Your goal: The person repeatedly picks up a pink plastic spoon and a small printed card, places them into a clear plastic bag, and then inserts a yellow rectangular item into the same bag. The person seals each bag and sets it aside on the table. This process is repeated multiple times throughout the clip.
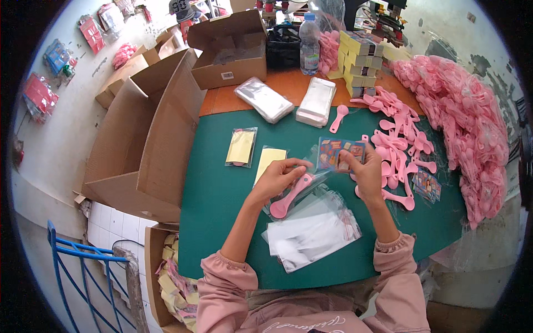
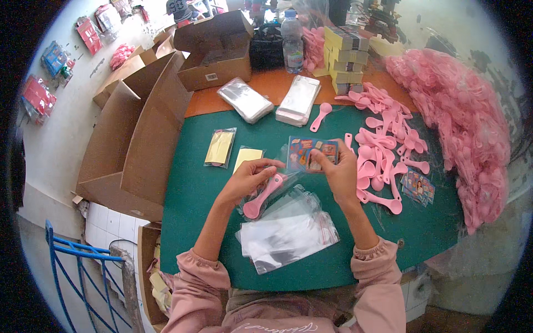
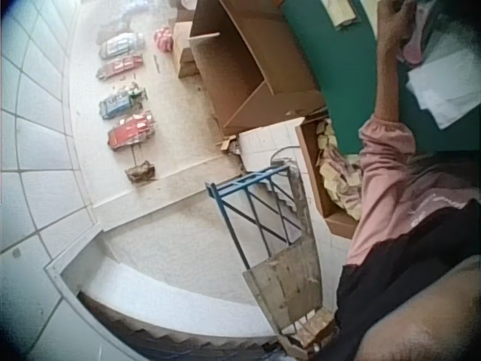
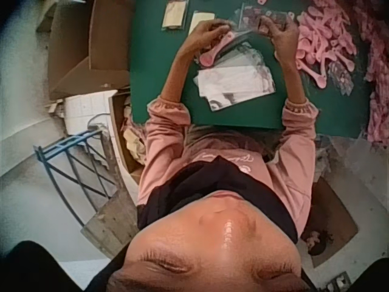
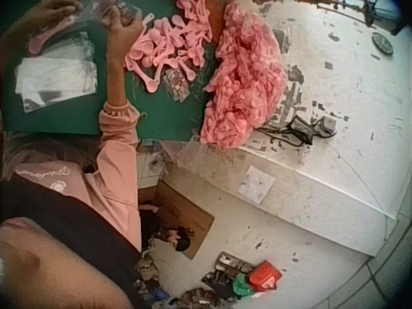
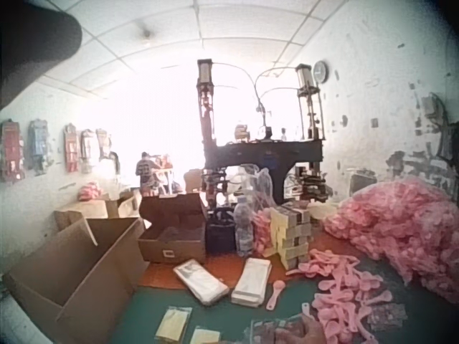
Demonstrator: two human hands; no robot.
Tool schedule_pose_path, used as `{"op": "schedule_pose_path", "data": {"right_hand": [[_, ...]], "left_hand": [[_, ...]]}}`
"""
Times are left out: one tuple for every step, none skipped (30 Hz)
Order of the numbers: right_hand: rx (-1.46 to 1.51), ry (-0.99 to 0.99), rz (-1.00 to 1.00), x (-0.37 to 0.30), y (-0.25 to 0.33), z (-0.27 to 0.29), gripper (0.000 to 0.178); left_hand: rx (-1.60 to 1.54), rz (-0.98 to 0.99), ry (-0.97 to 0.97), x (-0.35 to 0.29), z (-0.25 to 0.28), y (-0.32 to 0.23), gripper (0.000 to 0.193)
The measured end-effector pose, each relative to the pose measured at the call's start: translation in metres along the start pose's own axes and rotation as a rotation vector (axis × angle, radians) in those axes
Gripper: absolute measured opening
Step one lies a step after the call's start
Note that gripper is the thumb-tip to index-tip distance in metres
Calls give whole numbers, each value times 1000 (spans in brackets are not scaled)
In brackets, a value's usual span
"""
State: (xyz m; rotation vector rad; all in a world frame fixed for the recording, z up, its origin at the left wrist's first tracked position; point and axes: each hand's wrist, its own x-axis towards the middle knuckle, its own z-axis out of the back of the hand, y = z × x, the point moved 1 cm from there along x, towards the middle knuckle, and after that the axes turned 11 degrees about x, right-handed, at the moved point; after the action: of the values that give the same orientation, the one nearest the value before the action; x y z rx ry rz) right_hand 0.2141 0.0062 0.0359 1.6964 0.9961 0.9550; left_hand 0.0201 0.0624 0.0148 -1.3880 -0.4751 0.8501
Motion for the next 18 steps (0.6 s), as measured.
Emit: {"op": "schedule_pose_path", "data": {"right_hand": [[-1,1,1,1,0,2,14],[-85,11,24,2,1,7,15],[-169,21,48,3,1,10,16],[-170,19,46,2,-1,12,16],[-224,138,-1,1,-4,13,16],[-277,257,-48,0,-7,13,17],[-274,261,-50,0,-7,12,17],[-331,347,-77,-1,-7,10,18],[-388,434,-103,-2,-7,8,20],[-391,431,-103,-2,-8,10,20],[-436,445,-78,-2,-9,11,20],[-482,459,-53,-2,-10,13,22],[-482,458,-54,-1,-9,14,22],[-464,514,-46,-1,-8,17,23],[-446,569,-39,0,-7,19,25],[-444,572,-39,1,-3,20,25],[-373,588,-147,1,5,20,20],[-302,601,-254,0,9,20,15]], "left_hand": [[10,-15,30,1,0,0,23],[10,-16,28,1,0,0,23],[13,-4,25,2,-1,0,23],[16,11,25,3,-1,1,23],[15,12,27,3,-2,1,23],[34,28,16,2,-3,-2,22],[53,46,-1,0,-2,-3,22],[54,49,-4,0,-1,3,22],[96,-1,67,3,1,13,22],[135,-56,145,5,0,13,23],[134,-58,148,6,-1,13,23],[143,-54,153,7,-4,12,24],[154,-47,155,6,-4,11,26],[154,-47,156,6,-4,12,26],[113,-77,133,8,-4,15,28],[71,-104,105,7,-3,16,30],[71,-102,101,6,-2,15,30],[111,-97,107,5,-2,14,31]]}}
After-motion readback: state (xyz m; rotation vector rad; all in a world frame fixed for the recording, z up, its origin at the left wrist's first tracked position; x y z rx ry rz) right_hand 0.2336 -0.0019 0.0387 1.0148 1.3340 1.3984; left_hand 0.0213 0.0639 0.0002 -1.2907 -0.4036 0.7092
